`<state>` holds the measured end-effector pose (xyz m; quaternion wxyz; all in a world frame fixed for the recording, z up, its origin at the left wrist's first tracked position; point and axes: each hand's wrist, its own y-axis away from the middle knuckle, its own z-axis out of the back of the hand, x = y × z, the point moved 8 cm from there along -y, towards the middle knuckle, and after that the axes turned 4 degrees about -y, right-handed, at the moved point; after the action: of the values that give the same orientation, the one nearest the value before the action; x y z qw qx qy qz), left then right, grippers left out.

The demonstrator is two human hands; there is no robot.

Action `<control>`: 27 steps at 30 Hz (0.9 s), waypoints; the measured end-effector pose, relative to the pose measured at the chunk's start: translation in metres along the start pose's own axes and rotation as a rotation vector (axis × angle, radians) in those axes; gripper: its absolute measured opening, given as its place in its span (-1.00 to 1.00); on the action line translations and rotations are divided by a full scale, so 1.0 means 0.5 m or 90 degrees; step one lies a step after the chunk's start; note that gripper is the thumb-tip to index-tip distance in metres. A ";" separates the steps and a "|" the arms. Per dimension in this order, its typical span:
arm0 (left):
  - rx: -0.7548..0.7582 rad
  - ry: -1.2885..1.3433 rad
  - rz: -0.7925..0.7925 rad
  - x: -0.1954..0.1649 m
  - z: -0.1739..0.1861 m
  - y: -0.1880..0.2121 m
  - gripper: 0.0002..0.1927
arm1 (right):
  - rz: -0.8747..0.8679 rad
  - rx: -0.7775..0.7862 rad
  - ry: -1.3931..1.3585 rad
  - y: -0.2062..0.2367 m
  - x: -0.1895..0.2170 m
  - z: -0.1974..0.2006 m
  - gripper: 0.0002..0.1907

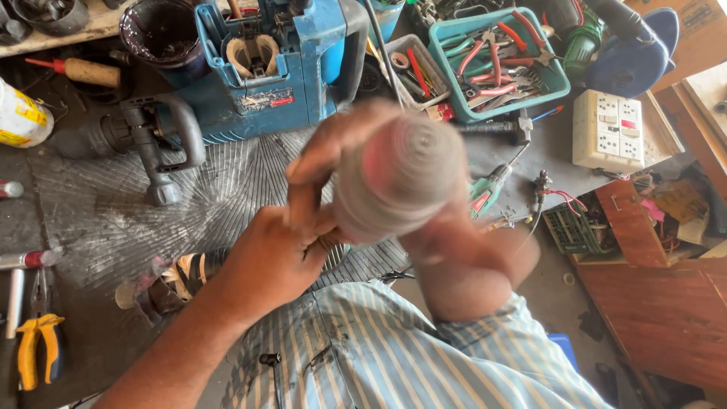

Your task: The person services a green angle grinder at a workbench. They unscrew the brush caps, remove the carbon brushes, tap the housing with a padded mallet, brush dust out of the fan cover and vents, and use a screwdriver on the housing while reassembling the parts.

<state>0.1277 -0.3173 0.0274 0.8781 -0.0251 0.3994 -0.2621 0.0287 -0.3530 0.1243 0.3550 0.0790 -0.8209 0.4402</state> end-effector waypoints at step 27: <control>-0.078 -0.219 -0.055 -0.008 0.006 0.022 -0.72 | -0.070 -0.085 0.486 0.204 -0.010 0.078 -0.42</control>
<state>0.1322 -0.3065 0.0293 0.9181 -0.1399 0.2573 -0.2670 -0.0330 -0.3230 0.0389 0.6622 -0.0702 -0.6512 0.3639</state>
